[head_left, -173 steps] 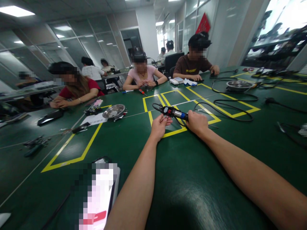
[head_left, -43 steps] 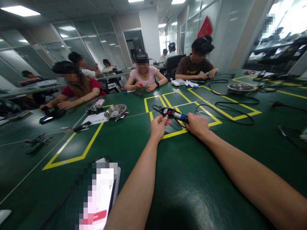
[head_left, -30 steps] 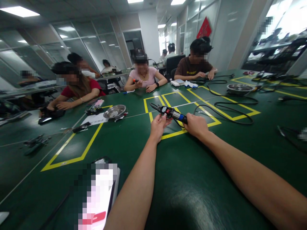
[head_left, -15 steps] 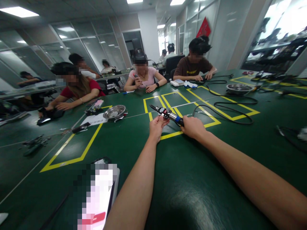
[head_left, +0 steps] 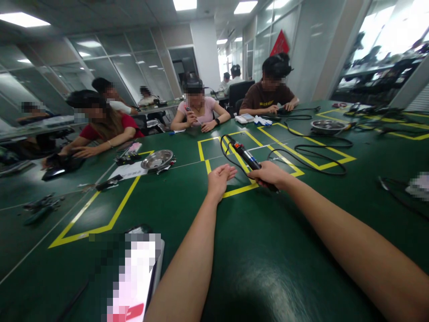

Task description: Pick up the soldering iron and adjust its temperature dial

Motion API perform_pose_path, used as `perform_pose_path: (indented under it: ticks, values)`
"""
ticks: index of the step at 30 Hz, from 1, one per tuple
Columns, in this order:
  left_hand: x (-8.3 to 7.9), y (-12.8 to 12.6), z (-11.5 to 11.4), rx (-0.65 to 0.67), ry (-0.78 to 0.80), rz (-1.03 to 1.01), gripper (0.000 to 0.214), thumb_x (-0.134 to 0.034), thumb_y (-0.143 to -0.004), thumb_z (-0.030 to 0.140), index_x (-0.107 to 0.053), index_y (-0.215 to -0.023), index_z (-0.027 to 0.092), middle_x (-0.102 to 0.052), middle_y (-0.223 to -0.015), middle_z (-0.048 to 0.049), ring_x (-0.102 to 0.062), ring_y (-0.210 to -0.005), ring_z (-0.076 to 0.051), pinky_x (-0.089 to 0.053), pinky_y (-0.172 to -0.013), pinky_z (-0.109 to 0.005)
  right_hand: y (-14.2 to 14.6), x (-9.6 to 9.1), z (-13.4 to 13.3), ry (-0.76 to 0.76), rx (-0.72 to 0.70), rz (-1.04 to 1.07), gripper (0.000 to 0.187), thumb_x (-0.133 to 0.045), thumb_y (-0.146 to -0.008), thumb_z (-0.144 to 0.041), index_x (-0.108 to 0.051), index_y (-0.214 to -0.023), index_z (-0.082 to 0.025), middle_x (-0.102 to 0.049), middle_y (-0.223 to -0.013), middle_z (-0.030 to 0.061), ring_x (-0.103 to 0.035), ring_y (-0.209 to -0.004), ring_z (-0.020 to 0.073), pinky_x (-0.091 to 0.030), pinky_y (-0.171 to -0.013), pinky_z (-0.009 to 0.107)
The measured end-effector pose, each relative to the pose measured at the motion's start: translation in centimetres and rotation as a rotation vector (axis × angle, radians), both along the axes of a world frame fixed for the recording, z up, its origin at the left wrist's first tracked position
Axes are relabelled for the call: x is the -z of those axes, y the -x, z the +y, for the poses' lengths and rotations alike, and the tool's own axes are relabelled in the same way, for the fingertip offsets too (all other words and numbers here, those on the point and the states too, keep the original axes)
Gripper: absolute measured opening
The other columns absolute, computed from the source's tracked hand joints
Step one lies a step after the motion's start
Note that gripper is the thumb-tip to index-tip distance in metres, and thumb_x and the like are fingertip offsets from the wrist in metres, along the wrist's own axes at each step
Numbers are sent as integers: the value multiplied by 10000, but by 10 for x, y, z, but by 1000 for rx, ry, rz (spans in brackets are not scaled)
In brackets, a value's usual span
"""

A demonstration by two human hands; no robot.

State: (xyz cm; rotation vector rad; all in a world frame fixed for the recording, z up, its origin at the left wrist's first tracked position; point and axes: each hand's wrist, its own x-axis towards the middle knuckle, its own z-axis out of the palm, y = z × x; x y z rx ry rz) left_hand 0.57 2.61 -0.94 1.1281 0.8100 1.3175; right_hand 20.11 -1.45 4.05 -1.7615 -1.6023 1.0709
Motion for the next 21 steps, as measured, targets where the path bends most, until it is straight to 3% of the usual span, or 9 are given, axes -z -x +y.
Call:
perform_pose_path:
  ticks: [4,7,12,16,21]
  values:
    - [-2,-1,-5,58,-7,83,336,-697,-844,329,-641,-1075,91,-727,-1033,-176,-729,-890,-214,-567,-854,-375,-30,3,13,-13,116,821,278,-625,-845,-319,-422,-704,-192,-442,-556,-61,-377,-423,50,-346,-371,145]
    - [-2,0,-6,74,-11,152,301,-683,-852,334,-660,-1041,101,-736,-989,-162,-729,-862,-206,-570,-810,-351,-61,7,20,-119,212,1266,266,-583,-876,-253,-380,-712,-201,-386,-564,-86,-353,-422,35,-372,-368,109]
    - [3,2,-3,134,-46,216,283,-682,-846,362,-677,-974,110,-736,-971,-154,-721,-851,-191,-558,-780,-324,-119,23,18,-298,318,1693,298,-593,-840,-171,-332,-703,-217,-376,-552,-107,-428,-435,27,-439,-406,86]
    - [4,1,-3,143,-63,250,290,-665,-849,395,-678,-910,111,-736,-941,-149,-717,-833,-194,-554,-777,-333,-156,32,12,-417,411,2010,223,-498,-846,-120,-350,-711,-219,-407,-547,-105,-468,-427,28,-455,-414,100]
    - [0,2,-6,131,-77,242,272,-721,-796,371,-650,-883,124,-732,-904,-121,-707,-811,-181,-548,-763,-316,-177,31,8,-457,396,2188,227,-485,-814,-90,-347,-695,-226,-385,-529,-112,-469,-404,44,-454,-392,138]
